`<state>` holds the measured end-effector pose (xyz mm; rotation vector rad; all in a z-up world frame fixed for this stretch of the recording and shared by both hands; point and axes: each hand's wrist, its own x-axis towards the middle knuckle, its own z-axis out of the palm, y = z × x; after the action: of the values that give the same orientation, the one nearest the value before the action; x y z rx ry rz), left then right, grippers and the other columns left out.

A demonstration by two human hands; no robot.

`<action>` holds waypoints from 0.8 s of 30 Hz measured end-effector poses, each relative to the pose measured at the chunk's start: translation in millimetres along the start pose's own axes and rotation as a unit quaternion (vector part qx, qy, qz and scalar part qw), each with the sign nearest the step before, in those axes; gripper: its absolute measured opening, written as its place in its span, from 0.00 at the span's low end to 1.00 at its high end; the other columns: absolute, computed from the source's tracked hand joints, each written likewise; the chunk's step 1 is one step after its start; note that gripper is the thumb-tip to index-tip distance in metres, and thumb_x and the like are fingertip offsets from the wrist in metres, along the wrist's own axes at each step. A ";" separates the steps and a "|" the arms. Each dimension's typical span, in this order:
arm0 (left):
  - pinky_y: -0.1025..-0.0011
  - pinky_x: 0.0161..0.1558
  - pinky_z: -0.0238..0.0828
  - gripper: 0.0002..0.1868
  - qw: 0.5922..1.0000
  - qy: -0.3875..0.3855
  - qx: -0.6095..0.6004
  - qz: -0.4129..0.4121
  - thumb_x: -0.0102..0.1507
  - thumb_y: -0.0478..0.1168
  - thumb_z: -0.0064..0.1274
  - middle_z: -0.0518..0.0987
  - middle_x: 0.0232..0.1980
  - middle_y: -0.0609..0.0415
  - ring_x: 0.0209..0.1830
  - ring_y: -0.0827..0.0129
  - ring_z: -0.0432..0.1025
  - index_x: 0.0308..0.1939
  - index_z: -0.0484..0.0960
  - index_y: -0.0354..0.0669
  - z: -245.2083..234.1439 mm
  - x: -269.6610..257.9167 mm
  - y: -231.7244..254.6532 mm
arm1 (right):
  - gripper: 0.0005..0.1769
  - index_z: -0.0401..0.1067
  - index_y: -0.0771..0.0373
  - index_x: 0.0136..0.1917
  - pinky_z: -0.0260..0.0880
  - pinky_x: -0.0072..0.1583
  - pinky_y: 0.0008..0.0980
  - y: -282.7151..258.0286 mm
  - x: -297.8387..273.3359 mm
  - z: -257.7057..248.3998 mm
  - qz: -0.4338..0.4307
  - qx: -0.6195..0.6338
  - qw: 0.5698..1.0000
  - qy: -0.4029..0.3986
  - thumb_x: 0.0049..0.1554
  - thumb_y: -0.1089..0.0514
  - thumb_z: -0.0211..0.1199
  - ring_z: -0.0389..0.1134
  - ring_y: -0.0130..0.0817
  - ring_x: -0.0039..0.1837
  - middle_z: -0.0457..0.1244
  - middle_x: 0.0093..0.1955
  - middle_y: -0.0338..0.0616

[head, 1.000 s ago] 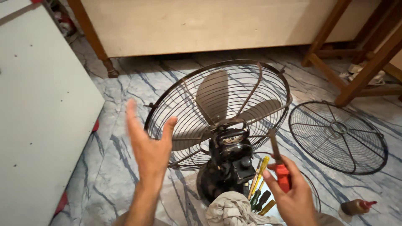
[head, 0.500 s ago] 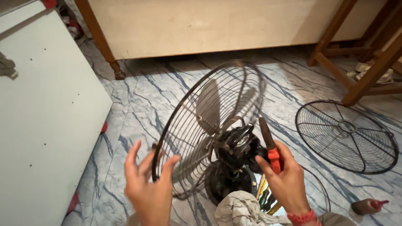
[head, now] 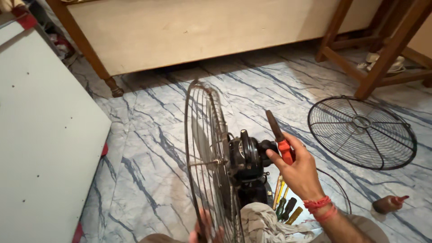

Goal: The person sits on the floor and uses a screwdriver and pliers to adjust and tighten components on the motor housing of a disassembled electric fan. The front grille is removed and placed nearby, and the person repeatedly repositions the fan to access different fasteners.

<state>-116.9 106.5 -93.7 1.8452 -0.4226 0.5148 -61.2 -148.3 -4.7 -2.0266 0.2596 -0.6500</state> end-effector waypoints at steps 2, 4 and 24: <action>0.64 0.63 0.68 0.32 0.999 -0.051 -0.013 0.012 0.62 0.45 0.51 0.82 0.56 0.43 0.59 0.59 0.76 0.67 0.66 0.34 5.7 3.8 10.0 | 0.31 0.71 0.63 0.66 0.70 0.53 0.29 -0.7 -2.2 -7.5 0.015 0.013 1.000 0.002 0.51 0.56 0.74 0.69 0.27 0.50 0.70 0.52 0.41; 0.63 0.65 0.66 0.31 0.996 -0.088 -0.020 0.026 0.63 0.48 0.48 0.81 0.58 0.42 0.61 0.57 0.75 0.67 0.67 0.35 -3.7 14.1 15.1 | 0.29 0.71 0.62 0.65 0.71 0.53 0.27 -2.0 -6.6 -14.9 0.026 0.036 0.999 -0.001 0.51 0.57 0.72 0.70 0.24 0.51 0.70 0.53 0.39; 0.45 0.79 0.46 0.42 0.918 -0.114 0.186 0.330 0.71 0.71 0.25 0.76 0.69 0.42 0.78 0.41 0.62 0.63 0.79 0.41 -65.9 177.1 149.9 | 0.34 0.70 0.62 0.66 0.70 0.55 0.26 -28.8 -18.3 -19.9 0.026 0.112 0.992 -0.042 0.48 0.54 0.76 0.70 0.24 0.51 0.72 0.50 0.37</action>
<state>-55.6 114.9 139.4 2.1178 -1.1984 0.8837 -89.6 -140.1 21.6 -1.8207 0.1795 -0.5353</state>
